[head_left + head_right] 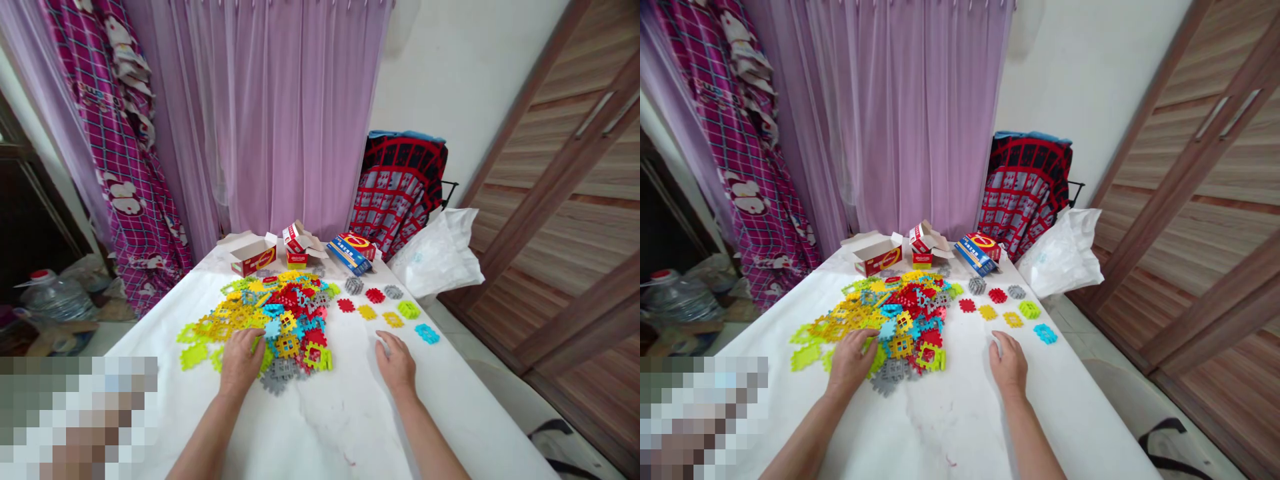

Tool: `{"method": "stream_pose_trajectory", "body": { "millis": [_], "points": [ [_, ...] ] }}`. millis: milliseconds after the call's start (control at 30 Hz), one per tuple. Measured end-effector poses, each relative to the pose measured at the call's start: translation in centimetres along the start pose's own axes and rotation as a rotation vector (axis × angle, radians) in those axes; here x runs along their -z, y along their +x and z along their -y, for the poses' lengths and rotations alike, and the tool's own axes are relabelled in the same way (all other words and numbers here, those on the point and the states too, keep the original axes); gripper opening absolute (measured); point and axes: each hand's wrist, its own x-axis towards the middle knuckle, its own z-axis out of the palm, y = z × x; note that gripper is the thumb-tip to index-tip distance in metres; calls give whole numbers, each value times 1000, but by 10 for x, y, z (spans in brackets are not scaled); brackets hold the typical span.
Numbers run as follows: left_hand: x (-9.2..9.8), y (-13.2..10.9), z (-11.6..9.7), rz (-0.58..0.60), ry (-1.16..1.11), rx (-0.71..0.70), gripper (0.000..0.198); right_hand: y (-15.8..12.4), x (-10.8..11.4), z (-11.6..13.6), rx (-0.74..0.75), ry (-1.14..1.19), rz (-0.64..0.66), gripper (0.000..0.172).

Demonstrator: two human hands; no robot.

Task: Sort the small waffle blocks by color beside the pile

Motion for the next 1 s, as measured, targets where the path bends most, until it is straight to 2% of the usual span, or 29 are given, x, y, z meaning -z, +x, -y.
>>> {"method": "stream_pose_trajectory", "body": {
  "millis": [100,167,233,400,500,633,900,1000],
  "points": [
    [2,-1,3,-71,-10,66,21,-8,-3,17,-10,42,5,35],
    [3,0,7,-117,-21,111,22,-14,-9,43,38,89,31,32],
    [3,1,10,-146,-36,143,24,-16,-16,79,155,147,86,29],
    [4,4,12,-157,-75,173,25,-3,-35,178,430,143,378,30],
    [5,5,12,-156,-95,181,25,8,-44,213,536,43,536,40],
    [5,4,10,-156,-110,189,24,13,-50,227,581,-99,669,34],
    [4,4,9,-142,-102,208,23,14,-54,224,508,-95,678,44],
    [4,3,9,-131,-103,221,24,12,-54,226,495,-27,615,49]
  ]
}}
